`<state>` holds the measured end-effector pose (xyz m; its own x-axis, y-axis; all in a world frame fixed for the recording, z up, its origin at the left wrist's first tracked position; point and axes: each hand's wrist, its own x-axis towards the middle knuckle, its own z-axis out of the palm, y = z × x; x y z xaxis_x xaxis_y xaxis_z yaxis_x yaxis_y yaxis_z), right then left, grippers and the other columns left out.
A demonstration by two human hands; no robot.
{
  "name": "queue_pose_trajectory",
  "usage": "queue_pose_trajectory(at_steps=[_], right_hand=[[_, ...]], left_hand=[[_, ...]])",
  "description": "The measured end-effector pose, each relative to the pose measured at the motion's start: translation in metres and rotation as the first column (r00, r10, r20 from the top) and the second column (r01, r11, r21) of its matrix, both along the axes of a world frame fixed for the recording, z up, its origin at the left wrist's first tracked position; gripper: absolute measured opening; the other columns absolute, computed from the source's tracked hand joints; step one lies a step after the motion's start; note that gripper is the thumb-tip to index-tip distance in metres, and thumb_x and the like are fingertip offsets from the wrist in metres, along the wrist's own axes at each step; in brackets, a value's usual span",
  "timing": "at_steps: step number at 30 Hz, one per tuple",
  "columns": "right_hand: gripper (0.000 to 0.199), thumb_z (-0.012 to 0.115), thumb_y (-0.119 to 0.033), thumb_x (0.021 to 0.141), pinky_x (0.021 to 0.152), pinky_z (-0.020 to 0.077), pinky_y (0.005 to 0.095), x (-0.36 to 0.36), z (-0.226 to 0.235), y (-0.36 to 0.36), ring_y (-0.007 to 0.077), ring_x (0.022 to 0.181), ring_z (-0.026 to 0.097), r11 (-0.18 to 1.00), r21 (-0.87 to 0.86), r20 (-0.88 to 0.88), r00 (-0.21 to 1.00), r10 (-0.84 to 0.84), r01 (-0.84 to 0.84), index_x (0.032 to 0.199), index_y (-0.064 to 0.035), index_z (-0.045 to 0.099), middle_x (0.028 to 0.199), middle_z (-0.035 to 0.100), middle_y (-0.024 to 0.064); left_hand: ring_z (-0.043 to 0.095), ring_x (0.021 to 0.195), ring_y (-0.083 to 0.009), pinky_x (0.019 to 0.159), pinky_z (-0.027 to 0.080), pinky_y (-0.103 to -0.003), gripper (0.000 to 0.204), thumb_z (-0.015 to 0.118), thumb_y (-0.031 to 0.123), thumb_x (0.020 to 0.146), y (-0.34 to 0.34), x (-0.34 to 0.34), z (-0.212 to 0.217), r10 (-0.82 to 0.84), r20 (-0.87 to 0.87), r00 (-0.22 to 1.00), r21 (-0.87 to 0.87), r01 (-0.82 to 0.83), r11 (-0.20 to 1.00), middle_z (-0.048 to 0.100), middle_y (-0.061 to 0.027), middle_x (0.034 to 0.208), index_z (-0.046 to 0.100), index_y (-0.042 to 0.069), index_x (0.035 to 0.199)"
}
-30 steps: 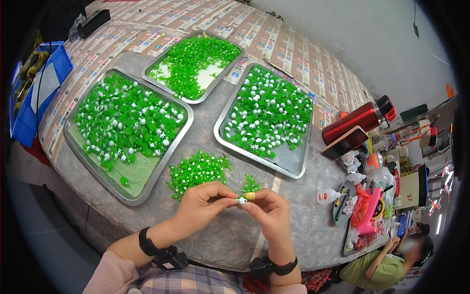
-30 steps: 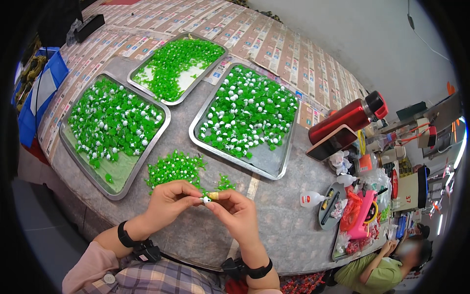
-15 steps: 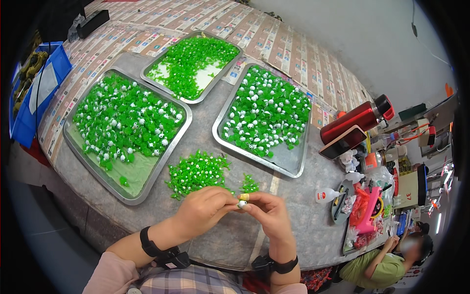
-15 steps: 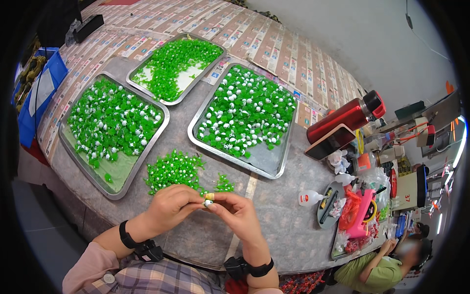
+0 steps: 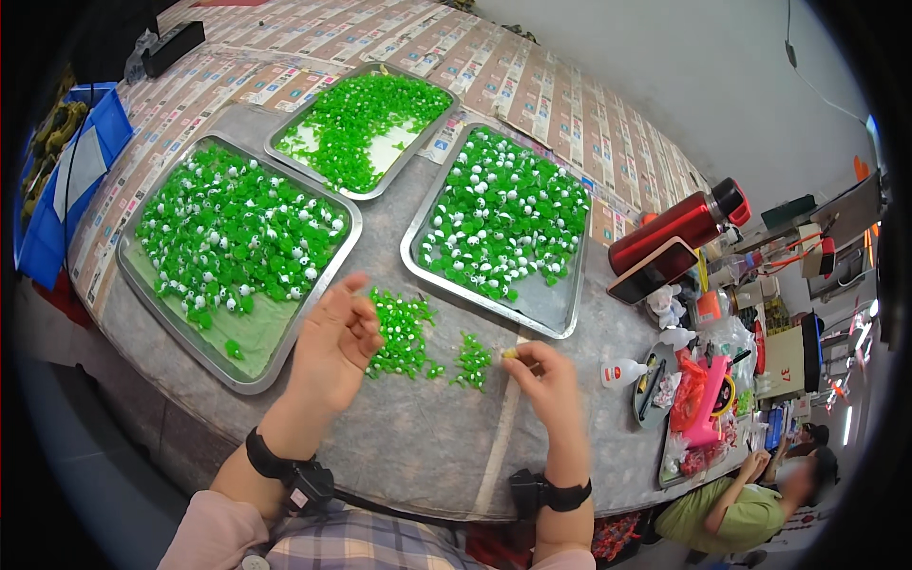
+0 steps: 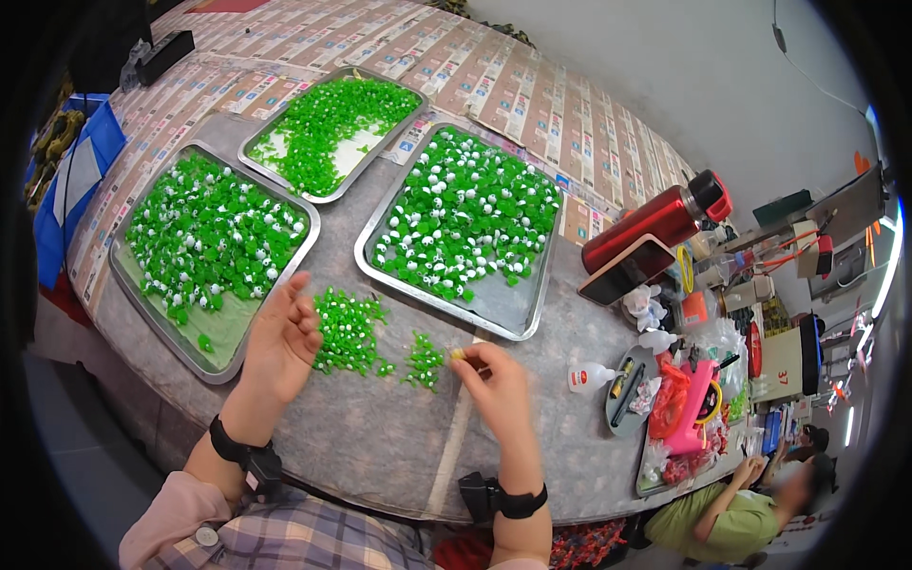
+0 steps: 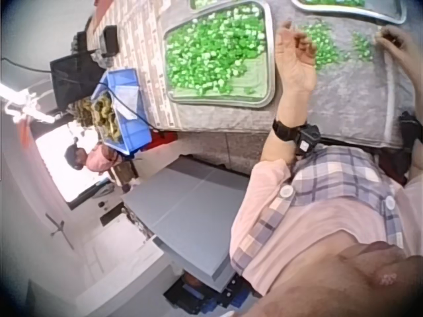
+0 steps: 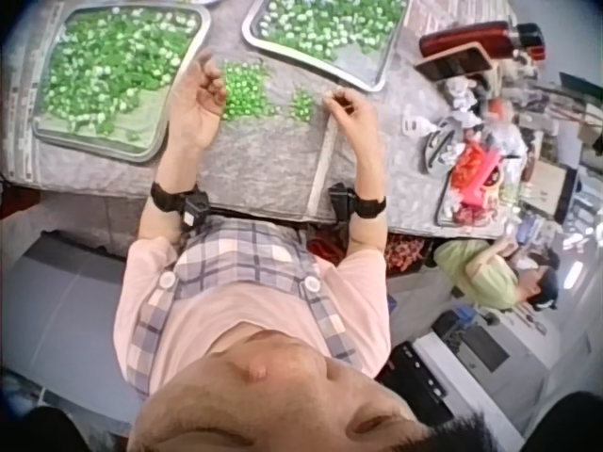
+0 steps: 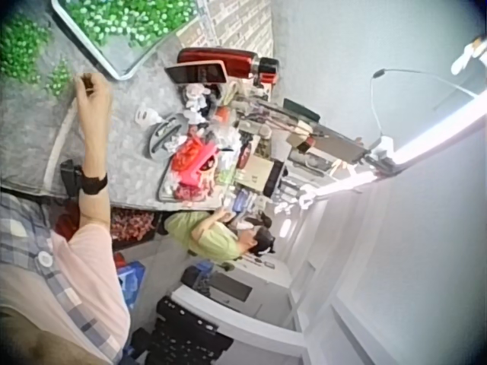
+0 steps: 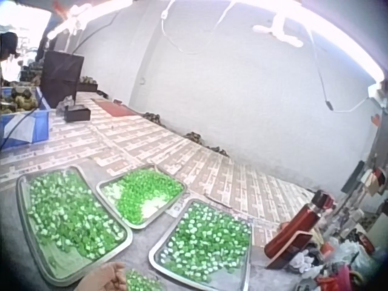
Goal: Assembling small green and white plastic parts, likely for toys or artificial plants, using a glue bottle.
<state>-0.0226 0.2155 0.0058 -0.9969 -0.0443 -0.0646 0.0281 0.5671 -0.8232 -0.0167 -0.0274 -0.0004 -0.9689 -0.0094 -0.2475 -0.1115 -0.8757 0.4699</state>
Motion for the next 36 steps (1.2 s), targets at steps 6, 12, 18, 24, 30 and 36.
queue_pose_trajectory(at_steps=[6, 12, 18, 24, 30, 36], right_hand=[[0.017, 0.061, -0.016, 0.069, 0.053, 0.0415, 0.0277, -0.02, -0.009, -0.03, 0.0178, 0.058, 0.053, 0.953, 0.293, -0.182, 0.975, 0.129, -0.072, 0.08, -0.0041, 0.057, 0.068, 0.053, 0.0064], [0.014, 0.061, -0.015, 0.067, 0.054, 0.04, 0.0301, -0.027, -0.011, -0.046, 0.0193, 0.062, 0.051, 0.822, 0.556, -0.213, 0.936, 0.281, -0.12, 0.074, -0.0064, 0.053, 0.064, 0.05, 0.0052], [0.011, 0.061, -0.009, 0.066, 0.053, 0.037, 0.0281, -0.012, 0.017, -0.053, 0.0178, 0.058, 0.046, 0.961, 0.225, -0.242, 0.946, 0.217, -0.162, 0.072, -0.0046, 0.052, 0.064, 0.046, 0.0047], [0.015, 0.063, -0.007, 0.062, 0.067, 0.0365, 0.0305, 0.015, 0.034, -0.063, 0.0228, 0.077, 0.045, 0.961, 0.07, -0.443, 0.855, 0.271, -0.269, 0.072, -0.0044, 0.053, 0.081, 0.048, 0.0079], [0.022, 0.063, -0.007, 0.063, 0.074, 0.0372, 0.0309, 0.028, 0.035, -0.044, 0.0227, 0.086, 0.046, 0.969, 0.185, -0.534, 0.811, 0.241, -0.166, 0.082, -0.004, 0.051, 0.091, 0.049, 0.009], [0.036, 0.056, -0.005, 0.074, 0.085, 0.0316, 0.0304, 0.028, 0.018, 0.077, 0.0183, 0.096, 0.042, 0.71, -0.37, -0.675, 0.353, -0.649, 0.599, 0.107, 0.0005, 0.04, 0.103, 0.044, 0.0108]], left_hand=[[0.051, 0.06, -0.0091, 0.056, 0.046, -0.023, 0.019, 0.046, 0.018, 0.084, 0.019, 0.01, 0.0, -0.258, 0.003, 0.966, -0.295, 0.247, 0.923, 0.053, -0.0022, 0.069, 0.05, 0.002, 0.093], [0.052, 0.062, -0.0093, 0.057, 0.047, -0.024, 0.017, 0.048, 0.017, 0.082, 0.022, 0.012, -0.002, -0.307, -0.004, 0.952, -0.342, 0.287, 0.895, 0.054, -0.0026, 0.07, 0.051, 0.002, 0.091], [0.055, 0.07, -0.0117, 0.064, 0.049, -0.026, 0.021, 0.049, 0.018, 0.082, 0.026, 0.014, 0.001, -0.468, 0.064, 0.882, -0.374, 0.456, 0.808, 0.056, -0.0043, 0.077, 0.051, 0.001, 0.094], [0.057, 0.076, -0.0137, 0.069, 0.049, -0.026, 0.024, 0.048, 0.02, 0.082, 0.025, 0.018, -0.01, -0.672, 0.075, 0.737, -0.006, 0.674, 0.739, 0.056, -0.0064, 0.088, 0.051, 0.001, 0.097], [0.057, 0.072, -0.0145, 0.064, 0.051, -0.025, 0.017, 0.051, 0.014, 0.08, 0.025, 0.017, -0.004, -0.58, 0.143, 0.802, -0.097, 0.595, 0.798, 0.057, -0.0071, 0.082, 0.053, 0.001, 0.09], [0.058, 0.07, -0.0144, 0.062, 0.05, -0.026, 0.012, 0.051, 0.008, 0.079, 0.024, 0.016, -0.004, -0.473, 0.101, 0.875, -0.156, 0.483, 0.861, 0.057, -0.008, 0.079, 0.053, 0.001, 0.088]])
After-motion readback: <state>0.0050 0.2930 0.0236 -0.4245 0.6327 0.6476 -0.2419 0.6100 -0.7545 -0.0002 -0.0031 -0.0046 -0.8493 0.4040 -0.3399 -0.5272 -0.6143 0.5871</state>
